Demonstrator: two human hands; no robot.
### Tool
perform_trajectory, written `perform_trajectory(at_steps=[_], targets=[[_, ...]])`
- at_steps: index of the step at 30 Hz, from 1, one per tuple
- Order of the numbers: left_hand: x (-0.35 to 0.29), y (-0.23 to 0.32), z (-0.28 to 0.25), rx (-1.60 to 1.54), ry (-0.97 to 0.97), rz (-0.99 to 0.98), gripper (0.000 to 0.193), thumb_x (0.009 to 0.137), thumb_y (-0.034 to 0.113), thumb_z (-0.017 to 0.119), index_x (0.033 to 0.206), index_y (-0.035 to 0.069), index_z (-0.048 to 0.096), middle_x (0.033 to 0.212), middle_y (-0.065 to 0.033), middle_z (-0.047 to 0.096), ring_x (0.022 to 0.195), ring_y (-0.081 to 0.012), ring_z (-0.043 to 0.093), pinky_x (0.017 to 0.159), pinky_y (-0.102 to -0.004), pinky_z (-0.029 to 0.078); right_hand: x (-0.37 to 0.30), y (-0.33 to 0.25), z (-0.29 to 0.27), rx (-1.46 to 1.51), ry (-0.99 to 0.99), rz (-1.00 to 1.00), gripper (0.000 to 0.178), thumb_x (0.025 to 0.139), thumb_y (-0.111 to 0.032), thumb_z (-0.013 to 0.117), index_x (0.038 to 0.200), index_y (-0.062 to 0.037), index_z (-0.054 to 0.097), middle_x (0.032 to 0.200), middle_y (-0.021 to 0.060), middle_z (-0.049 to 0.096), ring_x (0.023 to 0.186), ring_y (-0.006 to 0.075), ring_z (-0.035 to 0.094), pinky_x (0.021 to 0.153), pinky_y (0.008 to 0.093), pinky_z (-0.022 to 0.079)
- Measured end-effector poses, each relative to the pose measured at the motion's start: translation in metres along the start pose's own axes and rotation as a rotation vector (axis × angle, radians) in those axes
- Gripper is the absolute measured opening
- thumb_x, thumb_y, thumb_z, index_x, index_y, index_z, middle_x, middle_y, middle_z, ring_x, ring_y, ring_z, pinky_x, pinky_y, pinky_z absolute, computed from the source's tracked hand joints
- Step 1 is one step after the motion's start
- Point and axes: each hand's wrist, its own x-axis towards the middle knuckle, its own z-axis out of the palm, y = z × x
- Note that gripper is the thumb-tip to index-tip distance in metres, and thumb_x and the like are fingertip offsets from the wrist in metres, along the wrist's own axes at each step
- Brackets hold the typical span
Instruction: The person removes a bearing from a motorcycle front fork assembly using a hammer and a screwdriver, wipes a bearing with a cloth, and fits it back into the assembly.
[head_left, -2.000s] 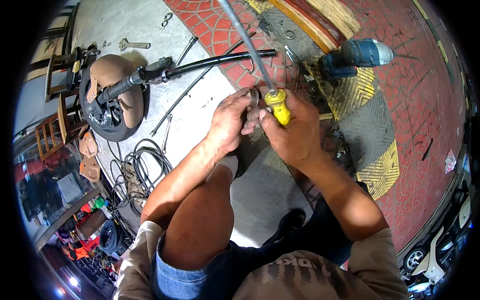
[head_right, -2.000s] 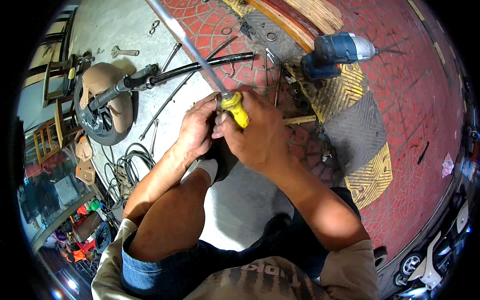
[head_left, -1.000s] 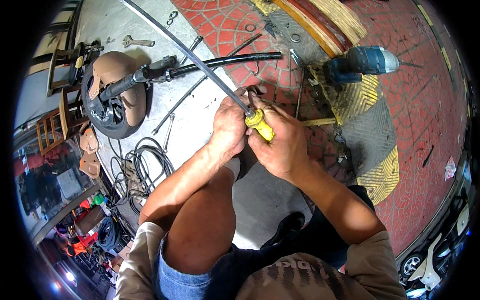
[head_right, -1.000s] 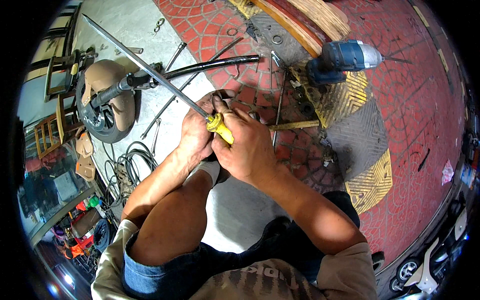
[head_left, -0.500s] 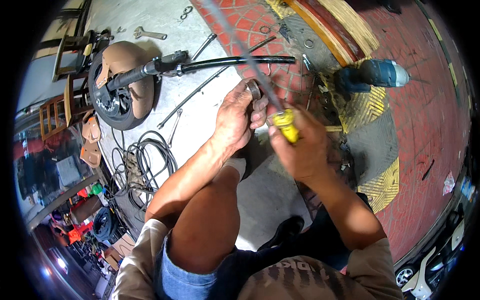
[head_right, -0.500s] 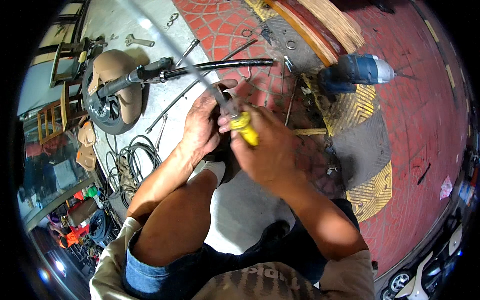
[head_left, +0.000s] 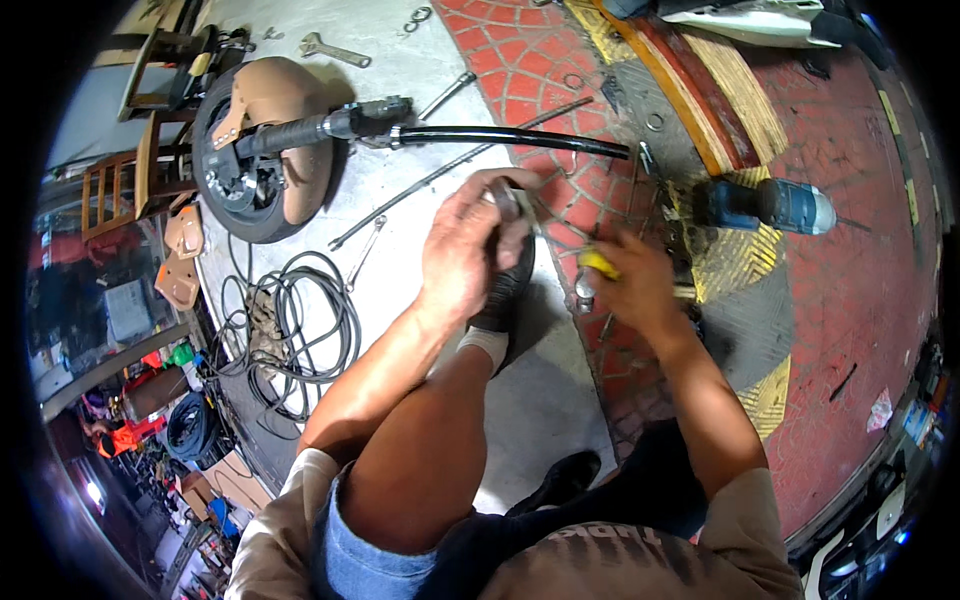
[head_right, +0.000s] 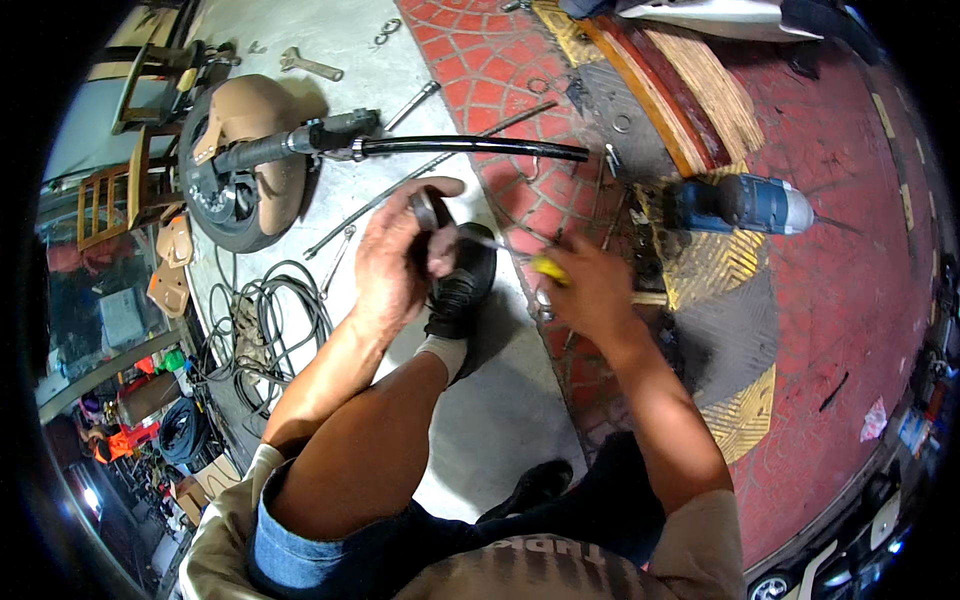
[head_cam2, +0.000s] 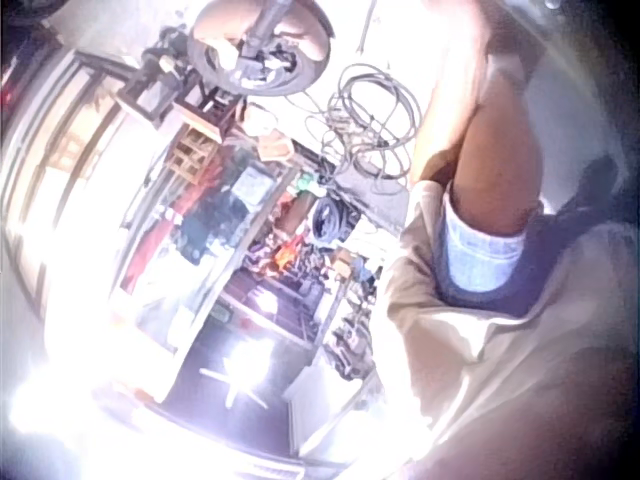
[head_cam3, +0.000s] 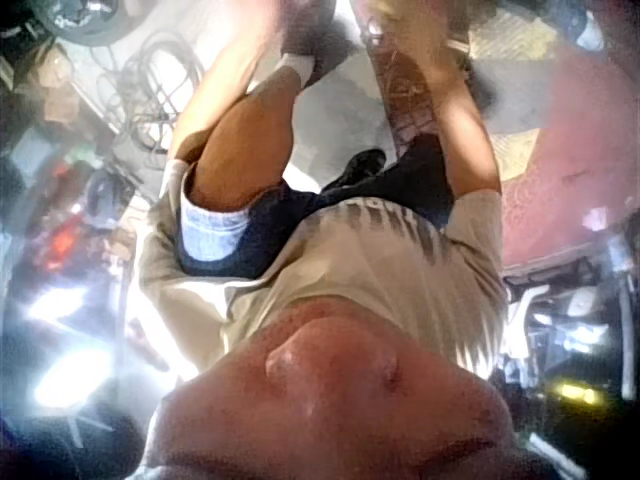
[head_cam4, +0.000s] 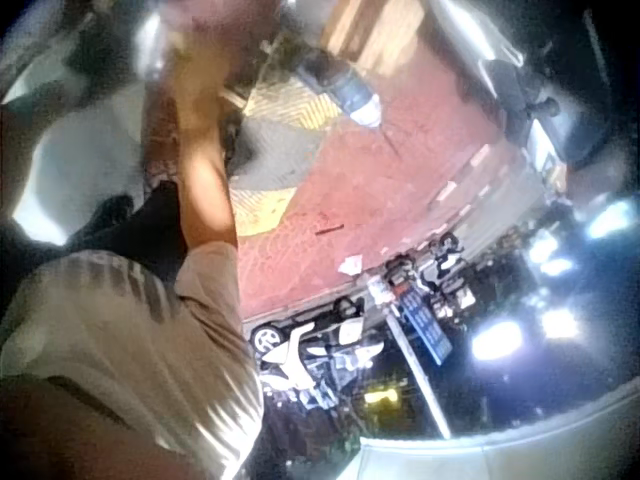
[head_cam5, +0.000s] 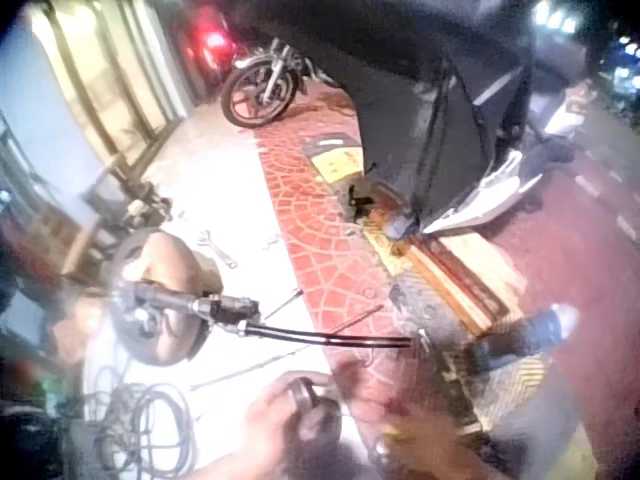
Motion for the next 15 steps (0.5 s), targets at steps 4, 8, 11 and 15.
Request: perform_trajectory(at_steps=[4, 8, 11, 15], targets=[[0.007, 0.006, -0.021, 0.047, 0.204, -0.177, 0.036, 0.103, 0.026, 0.047, 0.124, -0.001, 0.061, 0.071, 0.002, 0.046, 0.058, -0.0079, 0.038, 0.053, -0.0232, 0.031, 0.046, -0.037, 0.027, 0.028, 0.059, -0.389, 0.031, 0.083, -0.022, 0.077, 0.11, -0.0083, 0.073, 0.11, 0.0134, 0.064, 0.108, 0.0351, 0.064, 0.095, 0.0491, 0.051], [0.017, 0.0, -0.043, 0.21, 0.366, -0.31, 0.029, 0.101, 0.021, 0.05, 0.106, 0.0, 0.07, 0.068, 0.001, 0.054, 0.052, -0.0067, 0.042, 0.045, -0.0232, 0.032, 0.072, -0.061, 0.039, 0.598, 0.13, 0.0, 0.039, 0.088, -0.023, 0.075, 0.121, -0.003, 0.069, 0.108, 0.0166, 0.067, 0.109, 0.0365, 0.064, 0.098, 0.046, 0.049], [0.024, -0.018, -0.043, 0.513, 0.269, -0.467, 0.025, 0.097, 0.019, 0.057, 0.09, 0.001, 0.072, 0.063, -0.0007, 0.054, 0.049, -0.0091, 0.045, 0.044, -0.0259, 0.035, 0.061, -0.062, 0.034, 0.978, 0.119, 0.189, 0.047, 0.088, -0.02, 0.077, 0.129, -0.0017, 0.065, 0.111, 0.0169, 0.068, 0.106, 0.0301, 0.067, 0.089, 0.0384, 0.053], [0.039, -0.048, -0.022, 0.557, 0.088, -0.424, 0.024, 0.095, 0.02, 0.061, 0.086, 0.001, 0.072, 0.062, -0.0008, 0.054, 0.049, -0.0095, 0.044, 0.043, -0.0277, 0.033, 0.04, -0.047, 0.022, 0.599, 0.21, -0.07, 0.049, 0.084, -0.015, 0.081, 0.129, -0.002, 0.064, 0.111, 0.0118, 0.071, 0.099, 0.0195, 0.067, 0.086, 0.0343, 0.054]])
